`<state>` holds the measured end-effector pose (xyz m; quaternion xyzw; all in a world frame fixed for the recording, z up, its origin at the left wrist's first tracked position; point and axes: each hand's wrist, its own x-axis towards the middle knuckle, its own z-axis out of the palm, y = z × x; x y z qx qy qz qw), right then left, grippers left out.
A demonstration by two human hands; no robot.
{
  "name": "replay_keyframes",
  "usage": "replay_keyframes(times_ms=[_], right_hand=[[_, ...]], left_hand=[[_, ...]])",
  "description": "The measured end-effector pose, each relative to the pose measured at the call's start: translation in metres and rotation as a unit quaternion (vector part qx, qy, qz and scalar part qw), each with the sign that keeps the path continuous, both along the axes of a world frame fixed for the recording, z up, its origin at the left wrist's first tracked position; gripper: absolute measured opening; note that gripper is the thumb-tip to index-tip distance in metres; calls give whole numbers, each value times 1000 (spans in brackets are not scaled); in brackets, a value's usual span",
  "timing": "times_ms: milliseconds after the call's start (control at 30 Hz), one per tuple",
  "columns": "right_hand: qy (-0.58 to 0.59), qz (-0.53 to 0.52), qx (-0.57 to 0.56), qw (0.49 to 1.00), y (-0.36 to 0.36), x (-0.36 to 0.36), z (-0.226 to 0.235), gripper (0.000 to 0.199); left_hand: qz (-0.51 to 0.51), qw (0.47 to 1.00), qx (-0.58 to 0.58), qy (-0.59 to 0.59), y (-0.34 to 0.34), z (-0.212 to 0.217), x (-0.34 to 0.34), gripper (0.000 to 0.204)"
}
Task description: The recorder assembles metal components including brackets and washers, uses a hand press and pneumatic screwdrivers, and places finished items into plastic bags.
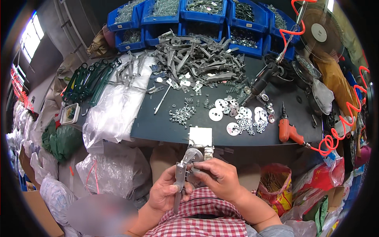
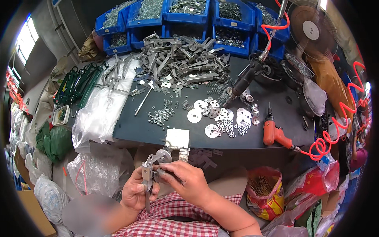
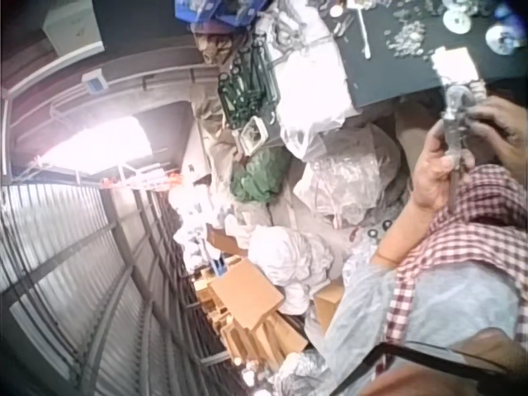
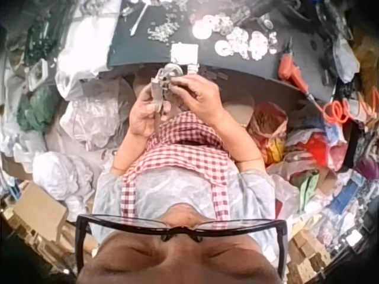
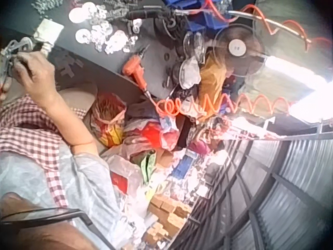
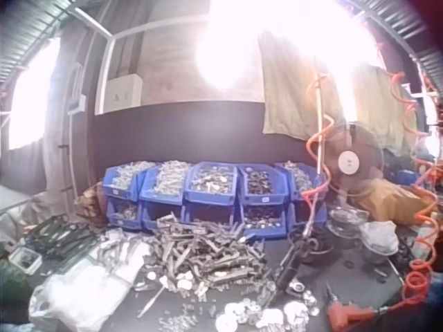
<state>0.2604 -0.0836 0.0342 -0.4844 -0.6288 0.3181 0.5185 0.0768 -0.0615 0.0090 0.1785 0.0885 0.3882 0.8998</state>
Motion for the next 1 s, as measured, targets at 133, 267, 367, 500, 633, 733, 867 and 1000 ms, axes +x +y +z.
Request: replay_keyframes(times_ms=[133,267,367,500,633,733,867,1000], right_hand=[[234,-52,-112,964,-5,-9,-9,13],[343,-63,-162,923,-11,-19,-12,14],[369,-44,-189,909,-13,-17,-12,16],[434,20,-236,869,-14,-11,-10,17],[440,24,-242,864,-14,-11,-13,17],[428,36,-242,870,-14,-10,-14,19],[404,31,-237,883,-15,-11,-15,20],[409,27,-222,885,-18,-11,-17,21]], left_hand=[[-18,995,53,82,-3,5,4,57],[-15,978,140,154,-7,11,8,59],[-10,972,163,166,-9,16,10,59],[-25,950,241,199,-6,13,8,58],[-7,939,256,227,-8,15,8,57],[-12,939,262,221,-7,15,5,55],[16,898,352,262,-6,15,9,57],[48,865,410,285,-7,12,12,59]])
